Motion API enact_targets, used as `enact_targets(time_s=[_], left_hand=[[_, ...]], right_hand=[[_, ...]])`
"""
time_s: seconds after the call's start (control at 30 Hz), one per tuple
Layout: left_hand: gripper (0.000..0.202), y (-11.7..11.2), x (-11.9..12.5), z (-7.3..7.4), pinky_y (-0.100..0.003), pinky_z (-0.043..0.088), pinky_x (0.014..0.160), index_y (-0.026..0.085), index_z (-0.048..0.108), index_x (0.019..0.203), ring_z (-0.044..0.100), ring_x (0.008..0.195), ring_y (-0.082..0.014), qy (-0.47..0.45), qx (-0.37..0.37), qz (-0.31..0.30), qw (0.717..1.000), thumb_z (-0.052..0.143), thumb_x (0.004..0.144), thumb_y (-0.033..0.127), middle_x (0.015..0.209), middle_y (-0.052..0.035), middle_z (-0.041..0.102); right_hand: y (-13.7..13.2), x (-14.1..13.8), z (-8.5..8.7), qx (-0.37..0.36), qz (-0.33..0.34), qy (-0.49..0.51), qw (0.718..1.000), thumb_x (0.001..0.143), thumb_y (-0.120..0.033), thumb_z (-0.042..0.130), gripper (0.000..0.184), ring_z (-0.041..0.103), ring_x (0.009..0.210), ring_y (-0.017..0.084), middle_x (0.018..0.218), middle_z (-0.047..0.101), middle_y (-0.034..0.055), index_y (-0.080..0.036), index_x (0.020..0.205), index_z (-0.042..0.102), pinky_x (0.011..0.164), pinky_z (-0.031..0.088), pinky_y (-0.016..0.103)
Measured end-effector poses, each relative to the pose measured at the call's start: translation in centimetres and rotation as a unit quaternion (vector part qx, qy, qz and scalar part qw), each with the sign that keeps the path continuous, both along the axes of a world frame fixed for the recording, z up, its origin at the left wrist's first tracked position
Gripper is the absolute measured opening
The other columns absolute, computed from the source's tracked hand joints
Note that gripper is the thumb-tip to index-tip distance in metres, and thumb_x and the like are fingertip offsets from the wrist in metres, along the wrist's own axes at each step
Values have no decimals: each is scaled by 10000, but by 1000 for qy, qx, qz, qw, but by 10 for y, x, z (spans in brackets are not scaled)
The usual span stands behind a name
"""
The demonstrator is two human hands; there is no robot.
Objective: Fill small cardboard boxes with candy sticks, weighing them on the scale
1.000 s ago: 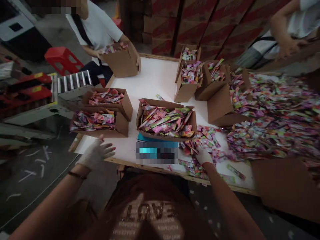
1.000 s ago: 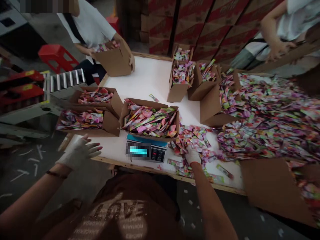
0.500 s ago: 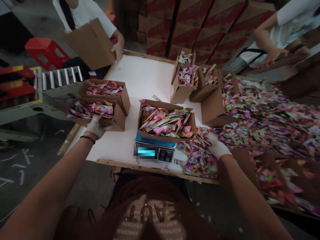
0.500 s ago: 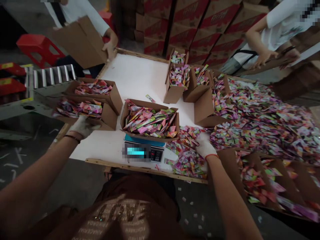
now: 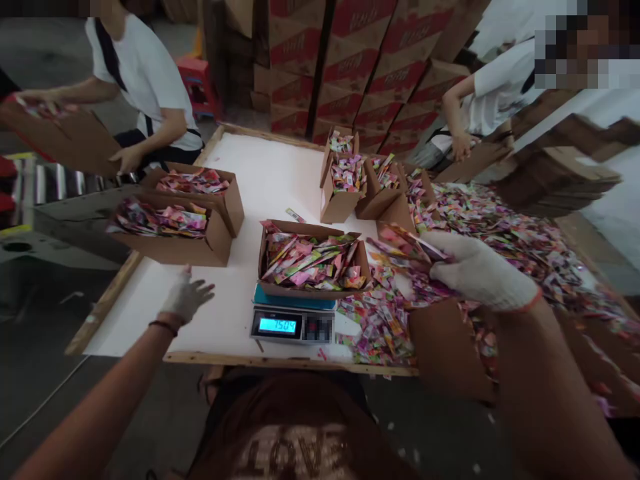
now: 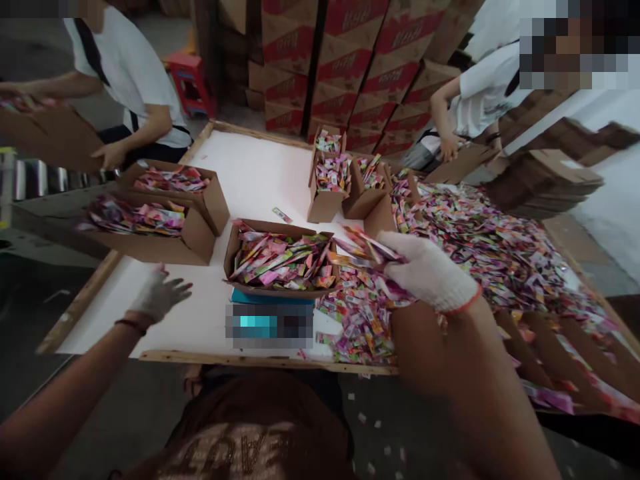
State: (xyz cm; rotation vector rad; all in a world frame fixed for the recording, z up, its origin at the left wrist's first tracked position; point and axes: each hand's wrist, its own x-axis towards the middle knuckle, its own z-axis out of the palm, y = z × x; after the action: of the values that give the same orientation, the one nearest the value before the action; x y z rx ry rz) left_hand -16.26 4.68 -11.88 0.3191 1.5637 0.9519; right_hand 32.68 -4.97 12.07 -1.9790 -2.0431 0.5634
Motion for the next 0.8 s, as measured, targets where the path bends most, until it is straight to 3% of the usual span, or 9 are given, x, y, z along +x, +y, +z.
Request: enact_targets(time_s=[0.03, 0.1, 0.2, 0.3, 0.43, 0.53, 0.6, 0.7, 0.8], left_hand=[[204, -16, 5, -4, -424, 550, 847, 253, 467, 1061, 664, 871, -243, -2, -11, 0, 1000, 477, 1013, 451, 1052, -72, 589], [138, -46, 15, -9, -393, 546, 817, 247, 485, 1053, 678, 833, -225, -11, -26, 0, 1000, 481, 1013, 379, 1066, -72, 608], [126, -78, 25, -10, -376, 548, 769, 238, 515, 1072, 702, 787, -222, -32, -45, 8, 998, 462, 1021, 339, 1062, -70, 629], [110, -96, 26, -4, -366, 551, 731, 225, 532, 1075, 715, 752, -221, -38, -60, 21, 997, 473, 1011, 292, 1049, -67, 645], [143, -103, 20, 4, -360, 555, 711, 199, 564, 1082, 721, 736, -214, -28, -49, 39, 998, 454, 1010, 256, 1052, -79, 659], [145, -101, 19, 6, -356, 560, 715, 185, 590, 1053, 718, 753, -215, -19, -43, 39, 998, 503, 988, 280, 1047, -91, 666], [148, -97, 23, 8, -345, 558, 715, 183, 609, 1040, 712, 765, -212, -14, -23, 30, 999, 578, 935, 283, 1045, -94, 672], [233, -85, 34, 18, -335, 555, 718, 176, 636, 1035, 707, 785, -211, -1, 18, 16, 1000, 680, 843, 300, 1050, -99, 680], [276, -68, 46, 37, -331, 556, 721, 161, 658, 1034, 710, 812, -215, 8, 65, -2, 998, 717, 817, 321, 1073, -112, 690]], right_hand=[[11, -21, 9, 9, 51, 19, 998, 756, -249, 567, 134, 613, 662, 220, 688, 646, 33, -266, 813, 687, 627, 525, 350], [36, -67, 8, 11, 138, -2, 990, 837, -268, 576, 211, 676, 808, 224, 833, 715, 41, -236, 958, 746, 754, 543, 352], [70, -121, -29, -48, 200, -147, 968, 837, -385, 737, 388, 700, 976, 269, 1144, 743, 87, -244, 1199, 738, 816, 527, 355], [84, -136, -64, -70, 197, -172, 963, 809, -527, 796, 637, 691, 1036, 300, 1280, 690, 132, -238, 1359, 652, 811, 521, 356], [74, -99, -68, 59, 81, 31, 995, 896, -436, 688, 322, 639, 849, 199, 987, 697, 63, -198, 1112, 661, 779, 509, 309], [51, -50, -59, 147, -70, 140, 977, 885, -425, 642, 246, 592, 757, 194, 892, 664, 40, -225, 1029, 635, 740, 516, 338], [32, -17, -64, 158, -162, 149, 963, 881, -446, 625, 274, 613, 769, 226, 933, 682, 66, -241, 1062, 631, 733, 529, 372], [-1, 22, -103, 89, -276, 41, 956, 940, -437, 522, 308, 672, 890, 303, 1031, 719, 138, -227, 1136, 634, 774, 548, 408], [-33, 35, -166, -36, -301, -70, 950, 939, -304, 455, 320, 698, 938, 323, 1011, 735, 186, -165, 1123, 676, 805, 551, 394]])
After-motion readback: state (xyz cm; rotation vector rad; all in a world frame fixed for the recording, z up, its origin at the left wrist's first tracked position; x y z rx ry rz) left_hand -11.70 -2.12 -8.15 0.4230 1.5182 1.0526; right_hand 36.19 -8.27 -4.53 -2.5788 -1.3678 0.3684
